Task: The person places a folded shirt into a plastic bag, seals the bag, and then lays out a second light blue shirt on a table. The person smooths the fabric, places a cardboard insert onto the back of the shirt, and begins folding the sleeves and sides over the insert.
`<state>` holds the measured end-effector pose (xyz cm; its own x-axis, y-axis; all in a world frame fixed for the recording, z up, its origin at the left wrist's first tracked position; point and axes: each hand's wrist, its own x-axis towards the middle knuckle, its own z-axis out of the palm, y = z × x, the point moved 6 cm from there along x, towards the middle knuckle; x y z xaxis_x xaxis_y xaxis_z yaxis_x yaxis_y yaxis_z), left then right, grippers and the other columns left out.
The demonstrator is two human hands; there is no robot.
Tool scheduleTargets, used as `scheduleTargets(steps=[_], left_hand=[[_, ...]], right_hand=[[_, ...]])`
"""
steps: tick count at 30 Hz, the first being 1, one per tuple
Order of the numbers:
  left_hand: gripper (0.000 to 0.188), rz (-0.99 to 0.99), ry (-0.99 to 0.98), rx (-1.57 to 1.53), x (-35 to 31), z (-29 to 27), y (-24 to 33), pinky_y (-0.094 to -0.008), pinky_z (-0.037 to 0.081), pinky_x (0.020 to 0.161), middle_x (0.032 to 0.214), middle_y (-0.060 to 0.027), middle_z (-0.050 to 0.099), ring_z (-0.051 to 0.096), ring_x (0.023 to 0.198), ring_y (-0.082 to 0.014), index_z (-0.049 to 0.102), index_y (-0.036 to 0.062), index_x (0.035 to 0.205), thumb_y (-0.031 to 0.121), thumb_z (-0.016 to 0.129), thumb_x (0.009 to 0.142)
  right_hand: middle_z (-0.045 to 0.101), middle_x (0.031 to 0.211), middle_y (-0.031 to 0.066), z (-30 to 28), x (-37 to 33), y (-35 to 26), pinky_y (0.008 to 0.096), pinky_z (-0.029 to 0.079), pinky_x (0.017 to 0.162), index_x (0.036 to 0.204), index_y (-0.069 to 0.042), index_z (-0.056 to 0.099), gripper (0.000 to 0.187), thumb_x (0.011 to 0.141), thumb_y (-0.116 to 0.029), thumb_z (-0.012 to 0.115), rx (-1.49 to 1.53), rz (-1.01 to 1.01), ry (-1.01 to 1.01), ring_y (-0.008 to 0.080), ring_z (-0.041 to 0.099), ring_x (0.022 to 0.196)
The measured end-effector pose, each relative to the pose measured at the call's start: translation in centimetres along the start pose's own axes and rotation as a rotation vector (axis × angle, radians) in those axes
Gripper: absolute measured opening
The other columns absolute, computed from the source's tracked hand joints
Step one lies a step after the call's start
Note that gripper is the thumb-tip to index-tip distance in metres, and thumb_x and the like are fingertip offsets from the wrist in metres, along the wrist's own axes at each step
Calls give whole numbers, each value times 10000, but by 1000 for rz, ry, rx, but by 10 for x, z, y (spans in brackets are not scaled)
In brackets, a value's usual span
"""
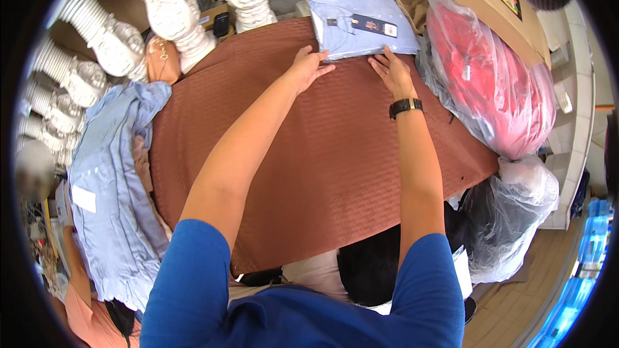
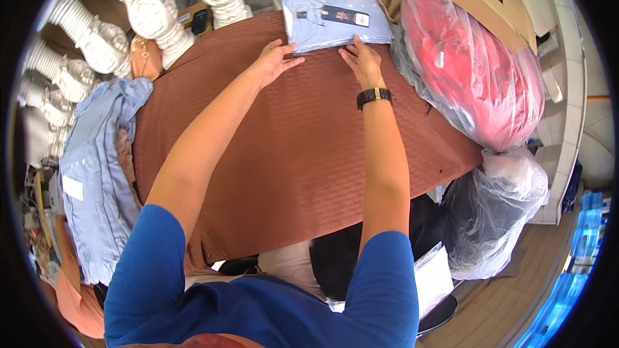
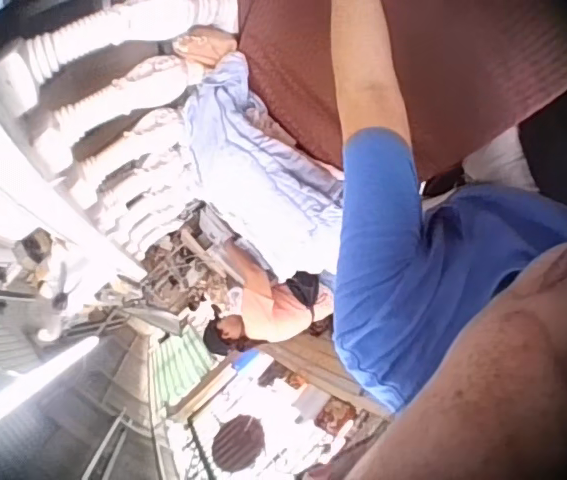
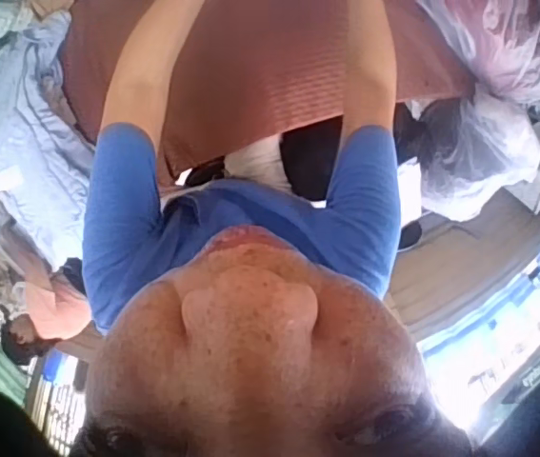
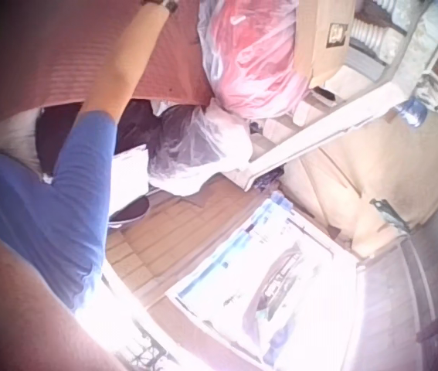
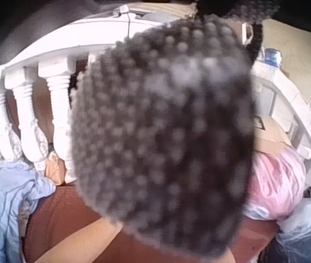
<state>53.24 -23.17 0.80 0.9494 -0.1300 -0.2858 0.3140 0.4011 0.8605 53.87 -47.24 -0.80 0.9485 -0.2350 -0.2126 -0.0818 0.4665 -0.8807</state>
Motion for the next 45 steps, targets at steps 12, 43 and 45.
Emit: scheduleTargets(steps=[12,43,45], left_hand=[[385,715,124,1051,-316,-143,65,-386,482,984,1351,-115,517,588,1165,-264,571,85,1320,77,639,941],[307,649,1031,1405,-686,-362,142,-422,434,978,1159,-147,611,541,1115,-362,628,37,1129,79,716,838],[335,632,991,1456,-689,-353,138,-415,439,969,1155,-136,612,540,1113,-356,628,44,1124,79,738,809]], right_hand=[[616,1153,136,85,-178,59,295,567,782,1325,21,470,467,958,-191,666,-471,161,-351,215,661,949],[629,1038,25,286,-513,160,236,498,764,1209,-33,601,353,968,-279,677,-886,171,-1457,98,595,868],[633,1023,28,299,-517,163,241,494,765,1207,-28,599,350,966,-268,679,-884,116,-1477,98,591,861]])
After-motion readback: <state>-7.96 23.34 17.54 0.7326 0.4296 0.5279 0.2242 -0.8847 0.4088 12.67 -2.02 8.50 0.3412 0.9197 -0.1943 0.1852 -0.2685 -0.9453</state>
